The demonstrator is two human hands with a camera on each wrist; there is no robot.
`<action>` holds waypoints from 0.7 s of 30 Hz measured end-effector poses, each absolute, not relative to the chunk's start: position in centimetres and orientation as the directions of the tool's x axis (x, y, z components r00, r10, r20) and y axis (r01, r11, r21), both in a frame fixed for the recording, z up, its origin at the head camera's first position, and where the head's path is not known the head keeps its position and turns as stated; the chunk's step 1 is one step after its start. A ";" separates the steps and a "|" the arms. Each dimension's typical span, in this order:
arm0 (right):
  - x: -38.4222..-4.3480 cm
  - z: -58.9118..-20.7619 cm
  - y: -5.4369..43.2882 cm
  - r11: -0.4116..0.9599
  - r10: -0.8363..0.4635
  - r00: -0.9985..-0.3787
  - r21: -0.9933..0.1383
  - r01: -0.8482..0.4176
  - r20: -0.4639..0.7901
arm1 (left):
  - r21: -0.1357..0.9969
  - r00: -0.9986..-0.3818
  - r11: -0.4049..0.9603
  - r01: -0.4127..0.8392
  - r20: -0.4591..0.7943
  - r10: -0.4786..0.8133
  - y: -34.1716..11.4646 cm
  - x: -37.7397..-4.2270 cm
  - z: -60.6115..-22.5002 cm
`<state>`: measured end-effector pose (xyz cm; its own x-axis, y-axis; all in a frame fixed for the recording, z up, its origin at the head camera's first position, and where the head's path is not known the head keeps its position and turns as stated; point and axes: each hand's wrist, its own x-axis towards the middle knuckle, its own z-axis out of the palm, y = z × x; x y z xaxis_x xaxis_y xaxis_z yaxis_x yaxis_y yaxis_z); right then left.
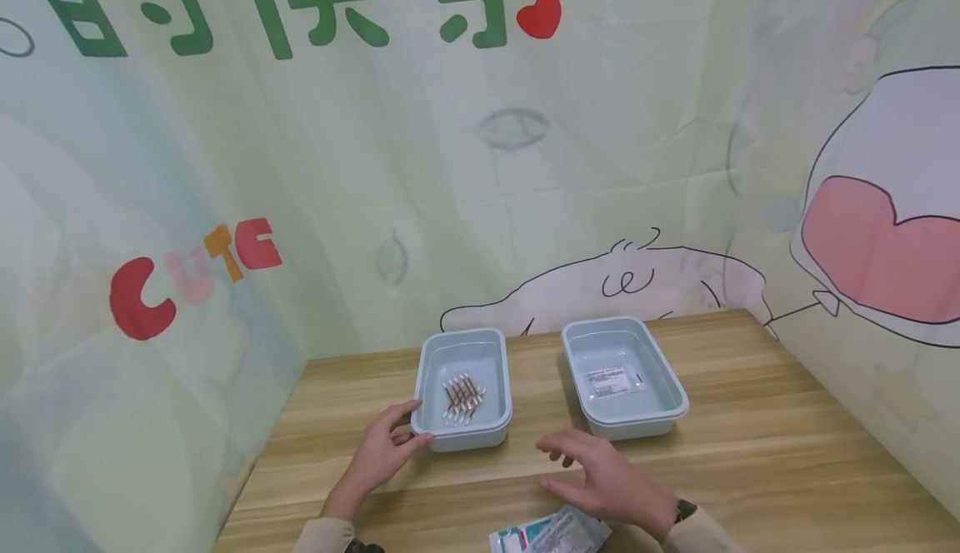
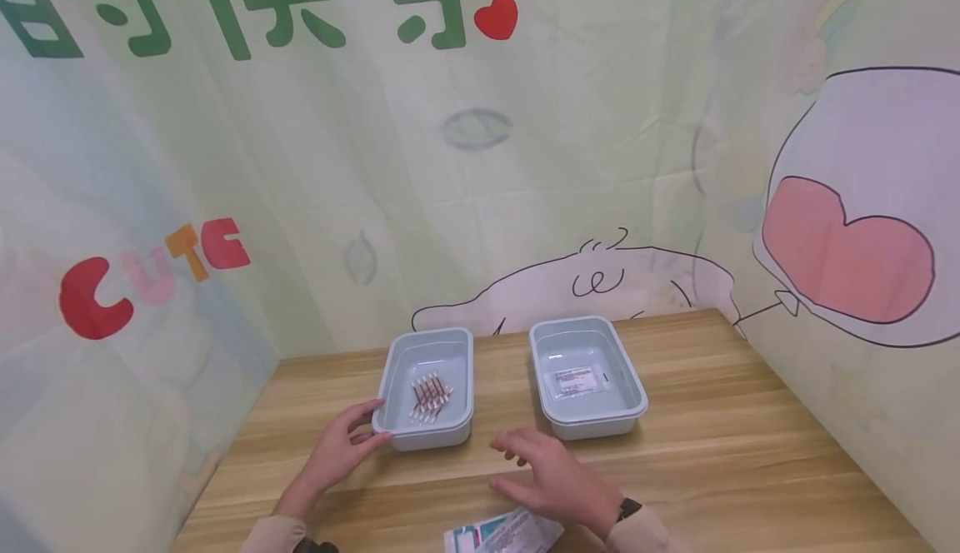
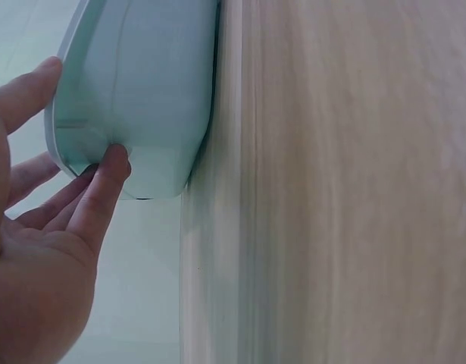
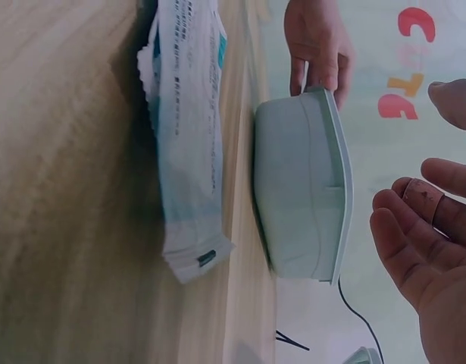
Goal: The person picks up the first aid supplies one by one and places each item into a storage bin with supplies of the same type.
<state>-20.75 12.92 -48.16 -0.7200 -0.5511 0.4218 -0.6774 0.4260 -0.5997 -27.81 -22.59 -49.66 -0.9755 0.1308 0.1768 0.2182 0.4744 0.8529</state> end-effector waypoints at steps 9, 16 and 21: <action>-20.1 -48.6 13.1 0.402 -0.572 -0.676 -0.560 -0.724 0.464 | 0.855 -0.970 0.460 0.239 0.192 0.146 -22.6 -27.7 -49.8; -19.9 -49.2 12.9 0.357 -0.591 -0.615 -0.514 -0.780 0.522 | 0.857 -0.974 0.464 0.223 0.178 0.138 -22.7 -27.7 -49.9; -19.6 -49.2 12.8 0.365 -0.617 -0.608 -0.502 -0.784 0.500 | 0.858 -0.971 0.458 0.233 0.185 0.149 -22.7 -27.7 -49.8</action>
